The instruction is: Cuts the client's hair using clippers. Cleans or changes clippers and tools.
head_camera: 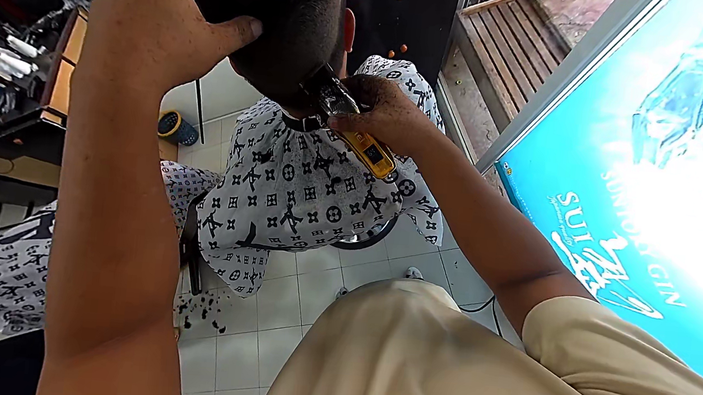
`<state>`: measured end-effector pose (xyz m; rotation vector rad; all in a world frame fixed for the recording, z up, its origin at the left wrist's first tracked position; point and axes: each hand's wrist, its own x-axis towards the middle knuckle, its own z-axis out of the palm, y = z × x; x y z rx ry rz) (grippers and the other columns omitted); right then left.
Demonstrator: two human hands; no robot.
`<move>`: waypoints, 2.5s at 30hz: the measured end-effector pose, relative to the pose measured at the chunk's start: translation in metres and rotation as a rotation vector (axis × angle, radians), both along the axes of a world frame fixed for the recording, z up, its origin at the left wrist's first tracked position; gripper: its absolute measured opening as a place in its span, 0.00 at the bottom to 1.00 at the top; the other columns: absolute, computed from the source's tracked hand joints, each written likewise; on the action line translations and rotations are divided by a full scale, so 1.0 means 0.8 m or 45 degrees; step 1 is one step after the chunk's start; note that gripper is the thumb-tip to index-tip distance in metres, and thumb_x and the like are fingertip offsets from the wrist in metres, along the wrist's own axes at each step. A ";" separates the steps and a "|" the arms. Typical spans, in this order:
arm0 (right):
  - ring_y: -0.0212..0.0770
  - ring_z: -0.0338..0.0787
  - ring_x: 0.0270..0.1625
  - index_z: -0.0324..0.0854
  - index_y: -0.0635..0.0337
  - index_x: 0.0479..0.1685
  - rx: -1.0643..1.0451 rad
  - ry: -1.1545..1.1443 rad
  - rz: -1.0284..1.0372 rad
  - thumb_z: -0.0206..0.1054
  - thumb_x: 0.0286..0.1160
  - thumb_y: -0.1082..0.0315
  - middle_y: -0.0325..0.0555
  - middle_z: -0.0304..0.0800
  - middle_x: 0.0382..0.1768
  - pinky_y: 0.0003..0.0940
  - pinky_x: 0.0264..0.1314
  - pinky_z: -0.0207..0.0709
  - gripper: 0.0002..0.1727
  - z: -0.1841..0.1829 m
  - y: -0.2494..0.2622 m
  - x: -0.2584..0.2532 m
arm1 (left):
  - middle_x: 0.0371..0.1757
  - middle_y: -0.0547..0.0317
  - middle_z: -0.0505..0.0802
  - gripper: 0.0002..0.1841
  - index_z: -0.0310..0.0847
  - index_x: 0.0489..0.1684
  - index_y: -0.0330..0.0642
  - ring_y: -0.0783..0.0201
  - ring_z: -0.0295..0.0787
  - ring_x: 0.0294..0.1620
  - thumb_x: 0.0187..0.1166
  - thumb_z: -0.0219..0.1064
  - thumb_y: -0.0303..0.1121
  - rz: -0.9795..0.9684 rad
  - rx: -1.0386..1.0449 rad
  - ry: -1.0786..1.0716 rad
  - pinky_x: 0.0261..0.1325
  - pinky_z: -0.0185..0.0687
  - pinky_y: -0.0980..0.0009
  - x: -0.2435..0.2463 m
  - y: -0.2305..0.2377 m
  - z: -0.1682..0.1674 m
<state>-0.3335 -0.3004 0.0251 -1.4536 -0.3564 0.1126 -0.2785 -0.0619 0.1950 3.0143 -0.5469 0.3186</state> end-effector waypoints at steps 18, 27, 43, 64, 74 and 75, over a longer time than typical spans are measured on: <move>0.42 0.94 0.38 0.76 0.65 0.61 0.262 0.176 0.321 0.70 0.76 0.73 0.49 0.90 0.43 0.40 0.40 0.93 0.17 0.007 -0.035 0.028 | 0.57 0.30 0.89 0.44 0.77 0.71 0.41 0.30 0.85 0.61 0.66 0.67 0.71 0.073 -0.032 0.025 0.59 0.70 0.23 -0.012 -0.010 0.004; 0.40 0.93 0.35 0.77 0.65 0.58 0.167 0.073 0.382 0.71 0.74 0.74 0.47 0.90 0.40 0.37 0.39 0.92 0.16 0.024 -0.060 0.048 | 0.53 0.34 0.89 0.39 0.82 0.61 0.38 0.36 0.86 0.55 0.68 0.68 0.67 0.031 -0.081 0.024 0.57 0.72 0.27 -0.016 -0.013 0.001; 0.44 0.95 0.46 0.68 0.52 0.74 0.375 0.477 0.554 0.47 0.91 0.54 0.50 0.91 0.59 0.36 0.35 0.91 0.21 -0.035 -0.074 0.000 | 0.33 0.70 0.85 0.07 0.70 0.51 0.53 0.72 0.85 0.33 0.95 0.50 0.42 0.194 -2.363 -0.168 0.38 0.86 0.74 -0.093 -0.029 -0.135; 0.45 0.95 0.45 0.67 0.68 0.75 -0.089 0.043 0.225 0.75 0.71 0.70 0.54 0.88 0.52 0.41 0.47 0.93 0.32 -0.005 -0.022 0.022 | 0.19 0.79 0.76 0.11 0.78 0.57 0.50 0.82 0.72 0.18 0.93 0.50 0.37 0.288 -2.099 0.108 0.28 0.74 0.85 -0.166 -0.027 -0.304; 0.48 0.94 0.43 0.68 0.66 0.71 0.206 0.307 0.291 0.70 0.74 0.72 0.53 0.88 0.49 0.45 0.46 0.93 0.26 -0.033 0.024 -0.028 | 0.18 0.80 0.73 0.14 0.79 0.62 0.53 0.83 0.67 0.15 0.94 0.48 0.41 0.180 -2.049 0.338 0.24 0.69 0.86 -0.190 0.023 -0.287; 0.48 0.94 0.44 0.68 0.65 0.71 0.242 0.301 0.241 0.70 0.74 0.73 0.54 0.88 0.50 0.46 0.46 0.93 0.26 -0.034 0.034 -0.029 | 0.17 0.80 0.72 0.15 0.80 0.62 0.53 0.83 0.67 0.14 0.94 0.47 0.43 0.159 -2.054 0.353 0.23 0.69 0.87 -0.189 0.035 -0.282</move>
